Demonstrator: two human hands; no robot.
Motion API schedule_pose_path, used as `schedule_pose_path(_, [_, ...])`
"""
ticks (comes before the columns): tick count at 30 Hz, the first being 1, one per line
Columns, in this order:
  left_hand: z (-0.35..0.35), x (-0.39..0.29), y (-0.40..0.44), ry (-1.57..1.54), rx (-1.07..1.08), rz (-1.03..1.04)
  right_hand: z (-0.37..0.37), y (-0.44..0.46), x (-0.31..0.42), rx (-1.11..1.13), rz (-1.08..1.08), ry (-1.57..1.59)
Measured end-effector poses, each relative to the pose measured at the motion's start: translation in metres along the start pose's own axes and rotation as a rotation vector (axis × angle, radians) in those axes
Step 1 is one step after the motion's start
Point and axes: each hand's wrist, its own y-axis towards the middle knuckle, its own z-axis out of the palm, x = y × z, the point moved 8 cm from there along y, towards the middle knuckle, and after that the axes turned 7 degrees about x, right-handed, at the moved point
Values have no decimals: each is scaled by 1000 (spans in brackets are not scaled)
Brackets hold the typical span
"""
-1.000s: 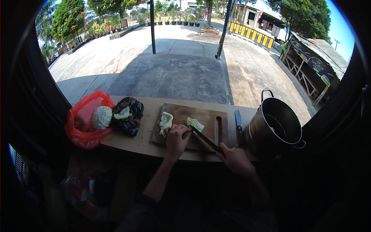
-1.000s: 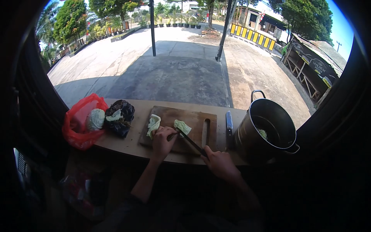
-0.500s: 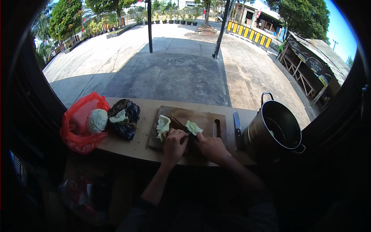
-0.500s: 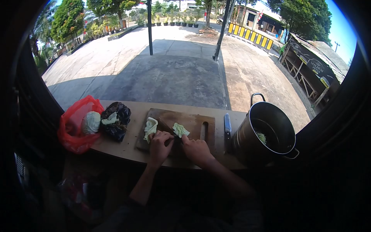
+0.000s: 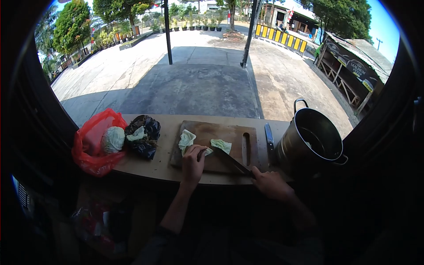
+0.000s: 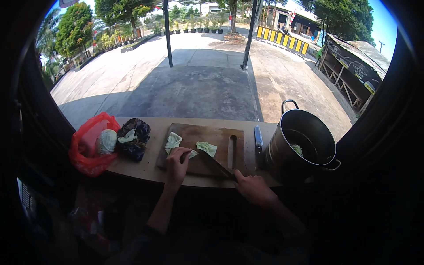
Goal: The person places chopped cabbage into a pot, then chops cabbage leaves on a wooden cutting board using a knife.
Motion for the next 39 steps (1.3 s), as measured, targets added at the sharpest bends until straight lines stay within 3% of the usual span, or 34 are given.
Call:
schedule_pose_path(5, [-1, -1, 6, 115, 12, 61, 15, -19, -10, -145, -5, 242])
schedule_pose_path(7, [7, -6, 12, 95, 45, 74, 12, -26, -12, -339, 32, 597])
schedule_pose_path(9, [28, -17, 21, 3, 235, 172, 17, -25, -13, -410, 55, 658])
schedule_pose_path(12, [52, -25, 28, 99, 349, 271, 26, -21, -19, -536, 75, 731])
schedule_pose_path(16, [57, -31, 29, 164, 460, 222, 35, -20, -18, -545, 107, 819])
schedule_pose_path(20, [54, -34, 15, 87, 436, 200, 34, -22, -6, -493, 178, 793])
schedule_pose_path(22, [56, -35, 11, 59, 393, 183, 29, -19, 5, -446, 197, 550])
schedule_pose_path(27, [60, -33, 7, -5, 263, 132, 20, -9, 16, -355, 217, 379])
schedule_pose_path(39, [62, -36, -2, 62, 312, 247, 14, 1, 13, -256, 176, 186])
